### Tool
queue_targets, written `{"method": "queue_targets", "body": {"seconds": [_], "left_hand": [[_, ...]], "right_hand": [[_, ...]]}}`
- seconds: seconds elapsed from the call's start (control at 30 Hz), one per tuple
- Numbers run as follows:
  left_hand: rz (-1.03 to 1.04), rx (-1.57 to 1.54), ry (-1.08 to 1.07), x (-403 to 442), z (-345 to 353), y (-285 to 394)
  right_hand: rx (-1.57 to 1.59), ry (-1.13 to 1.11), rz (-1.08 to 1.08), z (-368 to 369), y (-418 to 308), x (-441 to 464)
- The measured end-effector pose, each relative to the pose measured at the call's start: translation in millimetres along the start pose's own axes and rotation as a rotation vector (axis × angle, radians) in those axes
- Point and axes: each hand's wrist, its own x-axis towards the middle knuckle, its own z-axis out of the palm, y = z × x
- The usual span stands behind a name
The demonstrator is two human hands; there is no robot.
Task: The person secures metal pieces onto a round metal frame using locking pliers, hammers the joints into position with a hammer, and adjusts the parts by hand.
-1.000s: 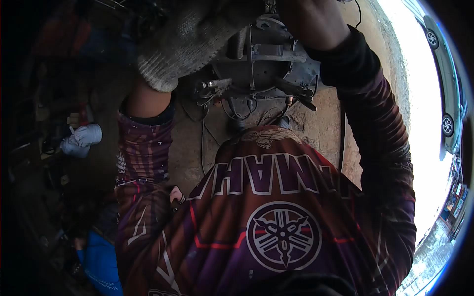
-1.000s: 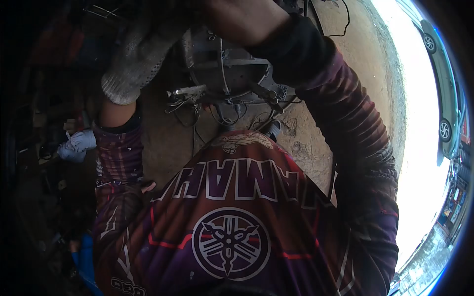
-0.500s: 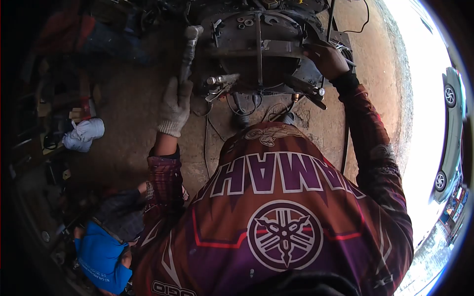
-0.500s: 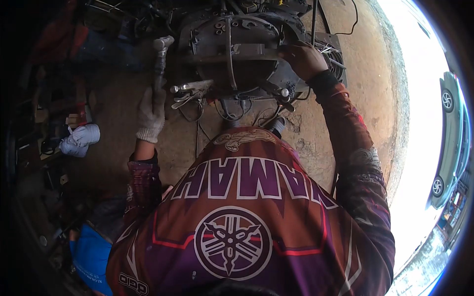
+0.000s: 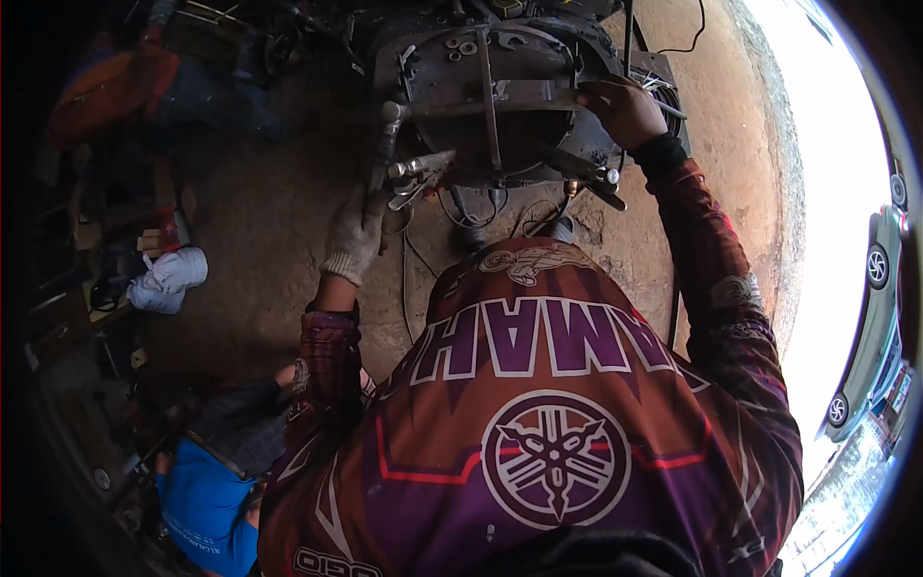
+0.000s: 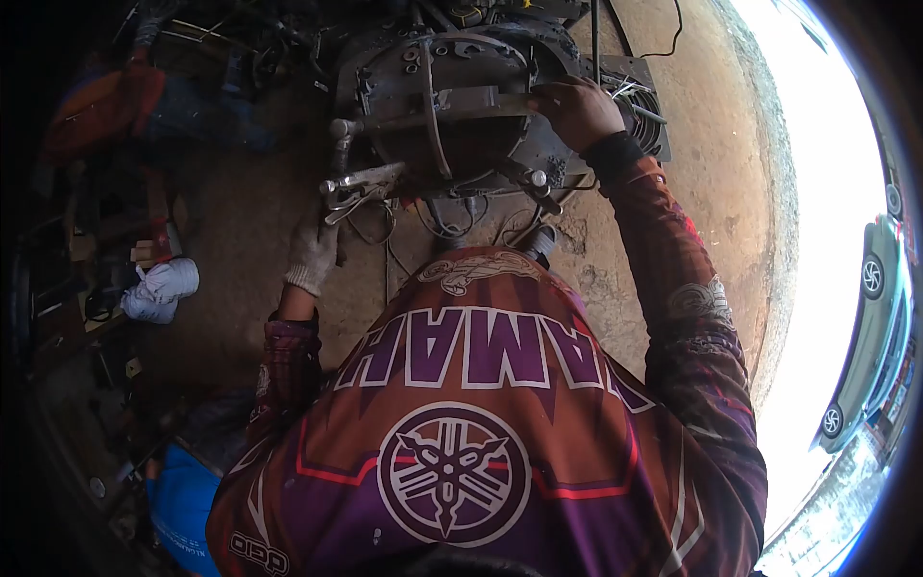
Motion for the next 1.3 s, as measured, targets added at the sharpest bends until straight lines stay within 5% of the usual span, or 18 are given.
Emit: {"method": "queue_targets", "body": {"seconds": [0.07, 0.17, 0.27, 0.37, 0.47, 0.53, 0.6, 0.67, 0.8, 0.9, 0.93, 0.97, 1.03, 1.07, 1.1, 1.13, 1.2, 1.3], "left_hand": [[-0.071, 0.043, -0.013, 2, -2, 4], [0.323, 0.032, 0.164, -7, -7, 21], [0.238, -0.043, 0.202, -9, -6, 8], [0.697, 0.659, 0.390, 12, 2, -14], [0.083, 0.182, 0.129, 8, -13, 17], [0.561, 0.173, 0.328, 20, -28, 21], [0.362, -0.150, 0.253, 11, -38, 65], [0.395, -0.285, 0.264, 10, -36, 120], [0.759, 0.050, 0.224, 38, -15, 201], [0.941, 0.253, 0.209, 45, 24, 254], [1.148, 0.417, 0.217, 45, 34, 269], [1.352, 0.585, 0.225, 46, 41, 279], [1.128, 0.317, -0.067, 49, 42, 283], [1.202, 0.428, -0.056, 56, 28, 278], [1.280, 0.540, -0.045, 64, 13, 275], [1.088, 0.467, -0.047, 74, -1, 258], [0.773, 0.501, -0.022, 91, -19, 208], [0.592, 0.655, -0.042, 96, -18, 142]], "right_hand": [[-0.018, -0.015, 0.017, 1, 0, 2], [0.010, 0.024, -0.015, 4, 5, -1], [0.021, 0.020, 0.001, 5, 1, 0], [0.056, 0.028, -0.002, 2, -1, -1], [0.049, -0.042, 0.047, -3, 2, -1], [0.087, -0.083, 0.012, -2, 5, 2], [0.080, 0.026, -0.078, -16, -8, 10], [0.274, 0.196, -0.217, -34, -31, 26], [0.779, 0.025, -0.019, -120, -132, 50], [0.850, 0.193, -0.324, -127, -137, 69], [0.355, 0.610, -0.507, -122, -124, 84], [0.100, 0.691, -0.503, -123, -105, 75], [-0.156, 0.784, -0.480, -135, -89, 48], [0.571, 0.619, -0.369, -134, -78, 29], [0.919, 0.500, -0.308, -129, -64, 10], [1.274, 0.418, -0.218, -125, -49, -9], [0.952, 0.480, 0.180, -96, -16, -57], [1.106, 0.325, 0.642, -49, 4, -132]]}}
